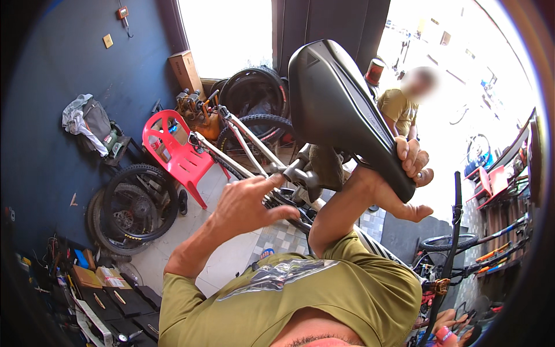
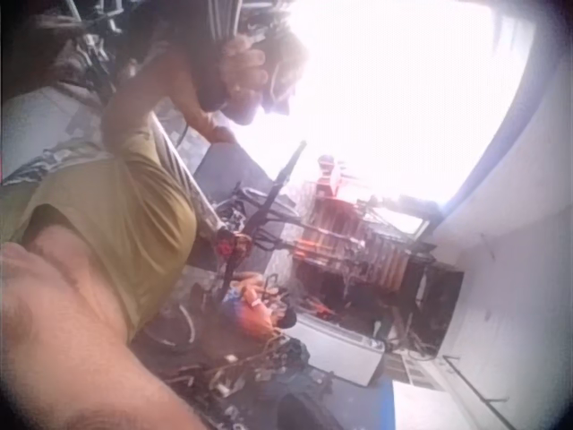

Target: The person works on a bicycle wheel's cassette, repeatedly inserting and removing small metal spacers between the sprockets. They then move the wheel aside, pick up a bicycle frame, and adjust the seat post and saddle angle.

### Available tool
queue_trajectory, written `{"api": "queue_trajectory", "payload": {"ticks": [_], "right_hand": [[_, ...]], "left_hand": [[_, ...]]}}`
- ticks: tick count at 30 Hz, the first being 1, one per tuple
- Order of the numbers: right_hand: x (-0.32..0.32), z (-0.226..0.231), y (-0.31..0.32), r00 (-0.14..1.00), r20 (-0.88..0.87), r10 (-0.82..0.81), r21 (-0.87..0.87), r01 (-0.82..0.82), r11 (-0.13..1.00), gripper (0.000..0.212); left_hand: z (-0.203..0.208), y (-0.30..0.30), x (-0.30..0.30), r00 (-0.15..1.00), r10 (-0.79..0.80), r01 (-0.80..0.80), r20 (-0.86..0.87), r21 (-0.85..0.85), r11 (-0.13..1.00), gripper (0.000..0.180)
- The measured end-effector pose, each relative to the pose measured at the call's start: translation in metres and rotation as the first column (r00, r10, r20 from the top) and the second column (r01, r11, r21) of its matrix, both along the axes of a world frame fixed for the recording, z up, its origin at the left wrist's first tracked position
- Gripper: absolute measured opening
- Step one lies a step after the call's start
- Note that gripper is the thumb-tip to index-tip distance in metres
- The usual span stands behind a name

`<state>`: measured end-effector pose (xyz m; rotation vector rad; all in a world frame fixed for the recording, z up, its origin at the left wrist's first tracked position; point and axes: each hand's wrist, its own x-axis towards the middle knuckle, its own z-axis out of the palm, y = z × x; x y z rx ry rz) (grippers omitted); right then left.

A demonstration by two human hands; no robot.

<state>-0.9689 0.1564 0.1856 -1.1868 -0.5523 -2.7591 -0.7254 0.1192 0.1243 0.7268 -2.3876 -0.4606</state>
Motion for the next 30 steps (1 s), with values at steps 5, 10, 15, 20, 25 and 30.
{"api": "queue_trajectory", "payload": {"ticks": [5,10,15,20,25,30], "right_hand": [[0.0,-0.003,0.0,1.0,-0.028,-0.003,-0.02,0.002,1.0,0.06],[0.006,0.004,0.005,0.997,0.065,0.041,-0.002,-0.041,0.999,0.056],[0.002,0.001,0.003,0.999,0.051,0.017,0.009,-0.017,1.0,0.056],[0.0,-0.003,0.001,0.999,-0.025,-0.023,-0.011,0.022,1.0,0.059],[0.005,0.0,0.006,0.996,0.072,0.045,0.007,-0.046,0.999,0.053],[0.001,-0.004,0.004,0.999,-0.032,-0.024,-0.025,0.023,0.999,0.058]], "left_hand": [[0.024,0.004,-0.002,0.986,-0.08,0.093,-0.147,0.087,0.992,0.089],[0.005,0.016,-0.012,0.994,-0.111,0.112,0.018,-0.052,0.992,0.08],[0.012,0.016,-0.009,0.999,-0.004,0.005,0.045,-0.011,1.0,0.067],[0.001,0.017,-0.017,1.0,0.021,-0.021,-0.001,0.013,1.0,0.074],[-0.011,0.007,-0.031,0.982,0.086,-0.048,-0.171,0.215,0.975,0.086],[-0.034,0.018,-0.065,0.832,0.125,0.162,-0.541,0.452,0.877,0.069]]}}
